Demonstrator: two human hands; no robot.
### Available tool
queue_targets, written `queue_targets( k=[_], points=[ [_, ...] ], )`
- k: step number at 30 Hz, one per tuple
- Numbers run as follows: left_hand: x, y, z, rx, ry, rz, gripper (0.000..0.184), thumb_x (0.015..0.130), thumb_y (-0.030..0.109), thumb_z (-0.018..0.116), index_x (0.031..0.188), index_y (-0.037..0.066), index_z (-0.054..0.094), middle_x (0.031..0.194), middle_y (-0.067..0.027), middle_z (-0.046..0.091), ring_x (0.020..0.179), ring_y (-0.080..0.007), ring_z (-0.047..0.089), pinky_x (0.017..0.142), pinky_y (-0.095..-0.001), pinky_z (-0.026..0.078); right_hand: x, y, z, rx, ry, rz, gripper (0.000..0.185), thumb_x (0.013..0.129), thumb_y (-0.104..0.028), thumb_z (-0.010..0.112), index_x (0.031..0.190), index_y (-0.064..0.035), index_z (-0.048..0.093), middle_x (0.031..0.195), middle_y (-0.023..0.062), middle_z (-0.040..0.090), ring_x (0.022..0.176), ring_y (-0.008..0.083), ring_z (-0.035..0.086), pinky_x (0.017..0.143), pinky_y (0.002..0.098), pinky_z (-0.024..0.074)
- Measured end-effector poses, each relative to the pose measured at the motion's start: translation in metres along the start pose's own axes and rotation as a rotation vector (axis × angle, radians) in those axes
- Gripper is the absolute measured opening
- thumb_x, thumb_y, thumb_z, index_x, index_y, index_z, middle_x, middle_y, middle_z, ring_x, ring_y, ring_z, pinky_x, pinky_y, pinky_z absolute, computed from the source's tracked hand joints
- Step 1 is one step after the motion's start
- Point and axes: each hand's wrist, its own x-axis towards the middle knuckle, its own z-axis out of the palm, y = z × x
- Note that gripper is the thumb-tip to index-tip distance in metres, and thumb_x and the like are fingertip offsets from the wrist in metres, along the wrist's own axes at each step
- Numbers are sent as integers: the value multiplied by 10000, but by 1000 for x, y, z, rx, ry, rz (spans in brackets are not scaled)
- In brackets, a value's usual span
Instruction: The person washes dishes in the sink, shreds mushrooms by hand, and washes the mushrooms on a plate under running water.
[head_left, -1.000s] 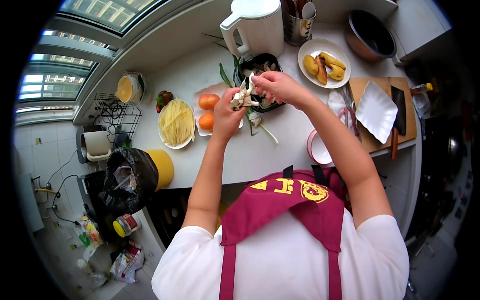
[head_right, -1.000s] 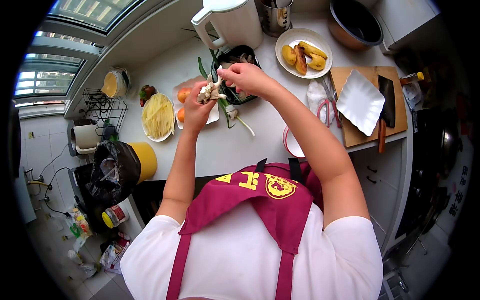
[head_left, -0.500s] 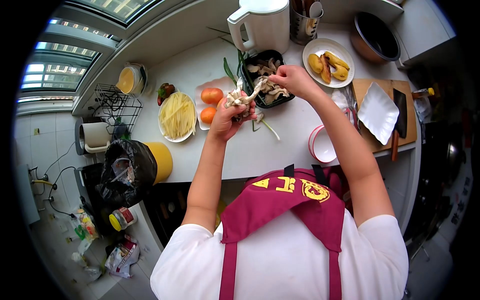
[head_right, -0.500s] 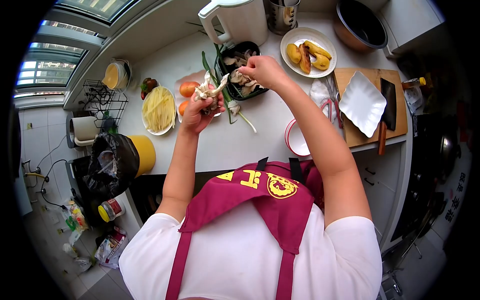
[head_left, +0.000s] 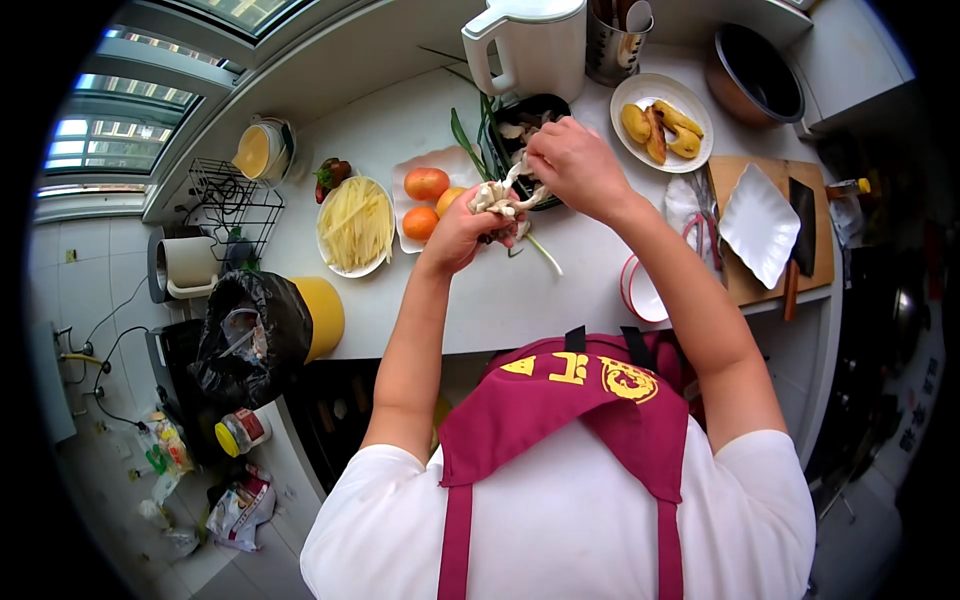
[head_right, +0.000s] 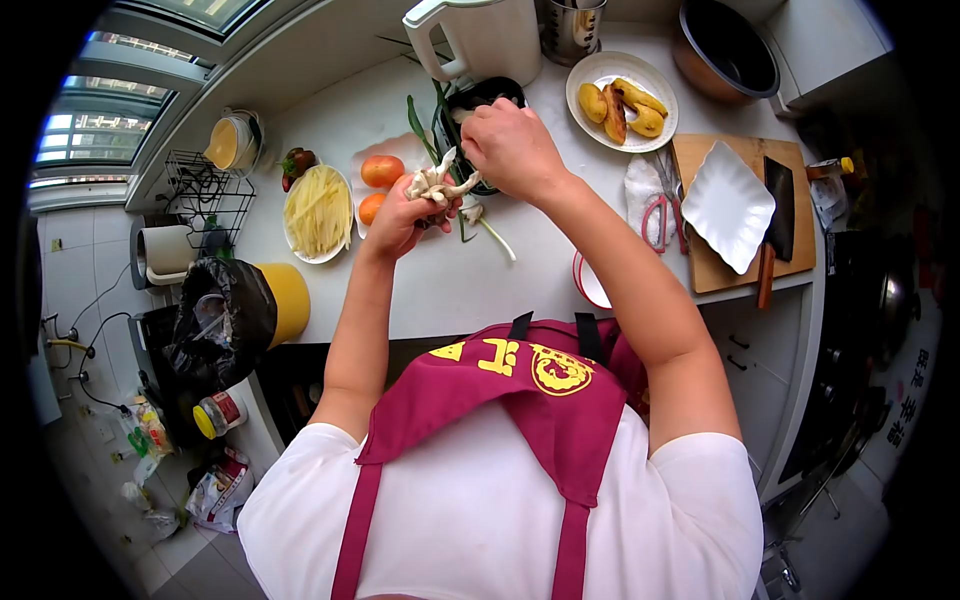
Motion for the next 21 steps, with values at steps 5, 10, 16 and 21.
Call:
queue_targets(
  k=[5,10,16,21],
  points=[
    [1,3,7,178,103,8,284,806,47,597,1077,31,516,921,-65,605,779,-141,593,629,-262,496,2,-15,-19,124,-62,-55,127,793,-230,607,816,-114,654,802,25,605,830,231,536,740,362,445],
    [8,13,16,175,51,-8,288,803,44,603,1078,24,517,922,-65,609,783,-144,594,629,-265,498,-2,-26,-11,-49,-104,-174,102,760,-151,639,841,-87,641,805,23,605,828,234,524,754,354,434],
    [7,14,13,105,35,-12,279,803,27,590,1071,15,513,934,-89,625,788,-155,607,628,-277,504,3,-8,-16,226,-71,-41,109,815,-143,604,864,-47,619,788,61,606,781,249,556,698,361,457],
    [13,14,8,127,58,0,299,805,24,586,1093,11,509,933,-92,627,816,-165,622,622,-282,514,4,-2,-10,0,-257,-126,154,817,-161,561,903,-41,603,817,107,613,823,282,566,737,364,455]
  ],
)
